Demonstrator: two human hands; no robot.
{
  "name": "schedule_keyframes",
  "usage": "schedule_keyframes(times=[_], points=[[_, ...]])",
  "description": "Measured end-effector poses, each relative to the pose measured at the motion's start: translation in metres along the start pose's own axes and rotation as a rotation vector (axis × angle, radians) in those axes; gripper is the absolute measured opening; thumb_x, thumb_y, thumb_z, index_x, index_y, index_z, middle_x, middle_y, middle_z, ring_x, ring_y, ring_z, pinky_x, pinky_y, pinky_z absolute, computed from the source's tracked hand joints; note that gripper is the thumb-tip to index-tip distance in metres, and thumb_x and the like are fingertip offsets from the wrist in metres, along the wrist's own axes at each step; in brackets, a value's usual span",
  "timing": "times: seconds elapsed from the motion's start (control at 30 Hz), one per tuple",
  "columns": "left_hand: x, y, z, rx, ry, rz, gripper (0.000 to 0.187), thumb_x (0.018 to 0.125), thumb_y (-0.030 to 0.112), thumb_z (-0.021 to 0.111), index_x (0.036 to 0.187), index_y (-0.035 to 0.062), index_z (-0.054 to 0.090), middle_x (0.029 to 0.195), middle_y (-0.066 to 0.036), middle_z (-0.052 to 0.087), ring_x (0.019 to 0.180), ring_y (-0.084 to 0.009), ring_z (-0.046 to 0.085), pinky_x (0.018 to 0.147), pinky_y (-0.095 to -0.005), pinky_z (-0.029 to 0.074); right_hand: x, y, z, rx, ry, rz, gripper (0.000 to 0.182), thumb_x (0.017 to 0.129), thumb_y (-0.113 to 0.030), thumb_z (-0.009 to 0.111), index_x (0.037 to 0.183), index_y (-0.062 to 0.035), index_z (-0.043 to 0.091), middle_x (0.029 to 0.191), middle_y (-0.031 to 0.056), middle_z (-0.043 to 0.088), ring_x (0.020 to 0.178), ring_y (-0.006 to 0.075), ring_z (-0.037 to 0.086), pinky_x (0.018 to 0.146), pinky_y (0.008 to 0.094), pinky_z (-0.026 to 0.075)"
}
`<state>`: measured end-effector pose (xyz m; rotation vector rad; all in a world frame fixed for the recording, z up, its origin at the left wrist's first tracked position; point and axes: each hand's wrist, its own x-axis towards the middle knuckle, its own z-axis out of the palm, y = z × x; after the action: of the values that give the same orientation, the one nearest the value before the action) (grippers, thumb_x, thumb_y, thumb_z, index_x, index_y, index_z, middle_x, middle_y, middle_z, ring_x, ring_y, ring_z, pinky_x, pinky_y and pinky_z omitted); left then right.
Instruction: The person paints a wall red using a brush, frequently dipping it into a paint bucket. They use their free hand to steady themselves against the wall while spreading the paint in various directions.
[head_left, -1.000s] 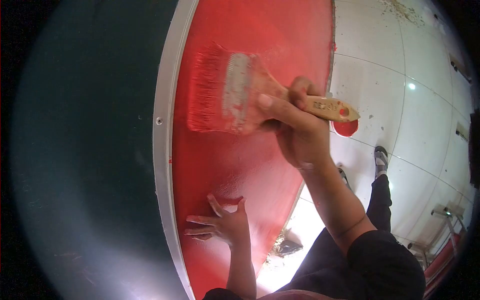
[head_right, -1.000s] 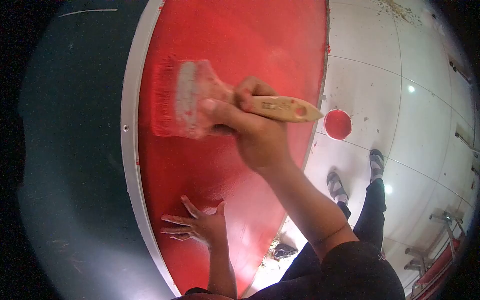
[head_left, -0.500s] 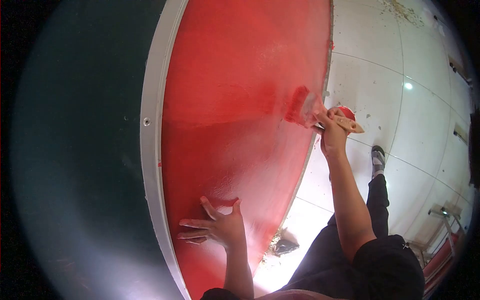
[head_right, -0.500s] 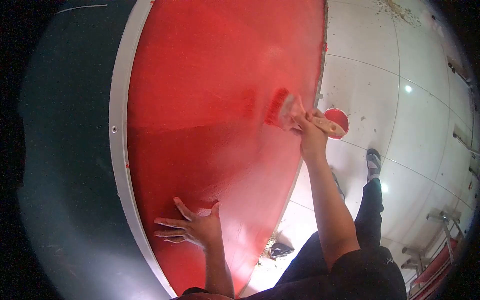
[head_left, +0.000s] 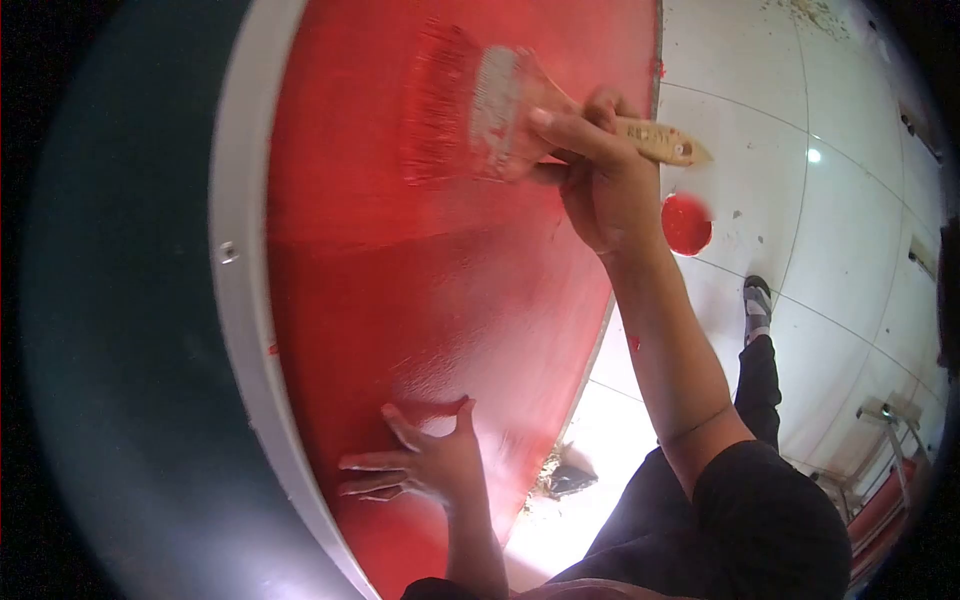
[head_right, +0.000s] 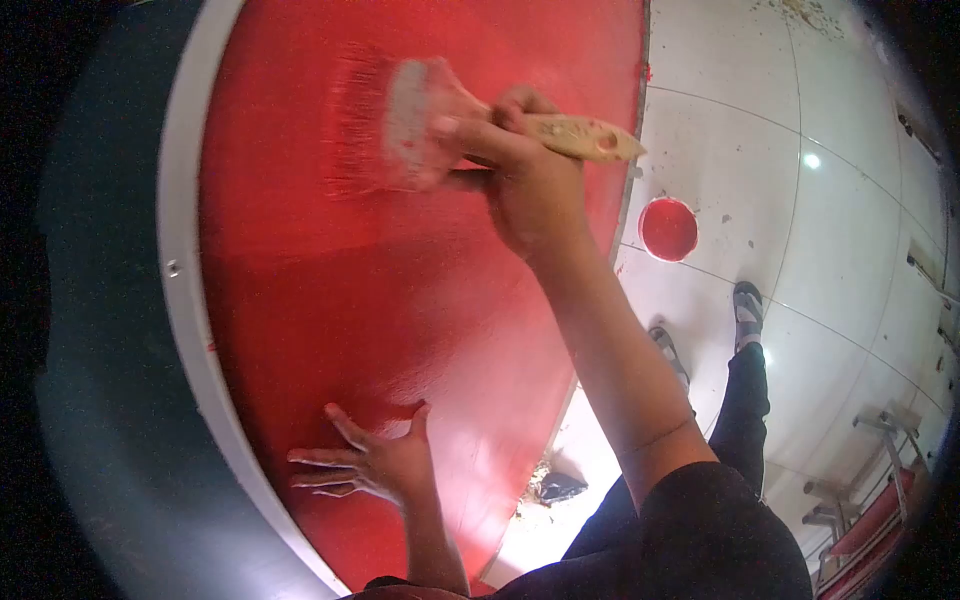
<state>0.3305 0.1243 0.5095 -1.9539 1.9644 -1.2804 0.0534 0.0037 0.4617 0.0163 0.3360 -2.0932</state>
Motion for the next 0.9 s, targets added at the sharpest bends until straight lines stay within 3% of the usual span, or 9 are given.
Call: schedule_keyframes(times=[0.13,0.23,0.3,0.4,0.53,0.63,0.77,0.83,0.9], points=[[0.001,0.006,-0.003,-0.007,0.035,-0.006,0.14,0.035,0.066,0.086,0.15,0.0341,0.011,0.149,-0.032,-0.022,0.13,-0.0658,-0.014,0.09,-0.082,0.009,-0.002,0.027,-0.12,-0.083,0.251,0.044,0.036,0.073,0.005,0.07,0.08,-0.0153,0.04,0.077,0.0041,0.058,0.07,0.0201,0.066,0.057,0.0396,0.06],[0.002,0.003,-0.002,0.017,0.079,0.031,0.139,0.037,0.069,0.083,0.15,0.0326,0.011,0.149,-0.032,-0.022,0.13,-0.0652,-0.014,0.09,-0.0824,0.007,-0.001,0.049,-0.223,-0.149,0.307,0.091,0.038,0.076,0.004,0.069,0.075,-0.0173,0.037,0.077,0.0013,0.056,0.071,0.0154,0.065,0.058,0.0343,0.058],[0.002,0.002,-0.003,0.044,0.052,0.03,0.137,0.039,0.074,0.08,0.15,0.033,0.011,0.149,-0.032,-0.021,0.13,-0.0655,-0.013,0.09,-0.0833,0.009,0.002,0.052,-0.262,-0.348,0.478,0.116,0.037,0.076,0.005,0.068,0.076,-0.0167,0.038,0.076,0.0008,0.055,0.069,0.0149,0.064,0.055,0.0323,0.056],[0.0,0.001,-0.002,0.067,0.012,0.01,0.133,0.042,0.077,0.076,0.15,0.0345,0.012,0.149,-0.031,-0.021,0.13,-0.0658,-0.012,0.088,-0.0841,0.013,-0.01,0.028,-0.209,-0.291,0.421,-0.003,0.036,0.077,0.007,0.067,0.075,-0.0157,0.039,0.075,0.0011,0.055,0.068,0.0153,0.064,0.055,0.0314,0.056],[-0.002,-0.001,0.0,0.049,-0.022,-0.01,0.129,0.044,0.078,0.075,0.149,0.0362,0.013,0.149,-0.032,-0.02,0.13,-0.0662,-0.01,0.086,-0.0846,0.016,-0.048,0.004,-0.076,-0.217,0.149,-0.057,0.036,0.079,0.011,0.064,0.069,-0.0129,0.038,0.071,0.0029,0.054,0.066,0.0169,0.066,0.064,0.0351,0.063],[-0.002,-0.004,0.003,0.034,-0.004,0.0,0.125,0.047,0.078,0.074,0.149,0.0368,0.015,0.15,-0.032,-0.019,0.13,-0.0663,-0.01,0.085,-0.0854,0.014,-0.068,-0.004,-0.017,-0.052,-0.003,-0.095,0.037,0.08,0.006,0.068,0.067,-0.0123,0.038,0.076,0.0056,0.059,0.071,0.0166,0.065,0.059,0.0317,0.058],[-0.002,-0.003,0.002,0.026,0.008,0.007,0.123,0.047,0.075,0.076,0.148,0.0368,0.017,0.15,-0.033,-0.018,0.129,-0.0674,-0.009,0.086,-0.0849,0.011,-0.061,0.042,-0.062,-0.027,-0.066,0.008,0.036,0.078,0.006,0.069,0.068,-0.0123,0.04,0.078,0.0064,0.059,0.071,0.0181,0.066,0.057,0.0341,0.059],[-0.002,-0.004,0.002,0.019,0.019,-0.008,0.123,0.047,0.074,0.077,0.148,0.0367,0.018,0.149,-0.033,-0.018,0.129,-0.0678,-0.009,0.087,-0.0847,0.01,-0.057,0.065,-0.121,-0.039,0.164,0.096,0.036,0.078,0.004,0.068,0.072,-0.015,0.039,0.068,-0.0003,0.052,0.063,0.0139,0.062,0.053,0.0288,0.057],[-0.001,-0.004,0.003,0.001,0.023,0.021,0.122,0.047,0.073,0.078,0.148,0.0368,0.018,0.149,-0.033,-0.019,0.129,-0.0685,-0.009,0.087,-0.0844,0.01,-0.061,0.071,-0.165,-0.166,0.386,0.098,0.035,0.078,0.001,0.07,0.074,-0.0169,0.039,0.07,-0.0007,0.053,0.063,0.0129,0.06,0.052,0.0261,0.052]])
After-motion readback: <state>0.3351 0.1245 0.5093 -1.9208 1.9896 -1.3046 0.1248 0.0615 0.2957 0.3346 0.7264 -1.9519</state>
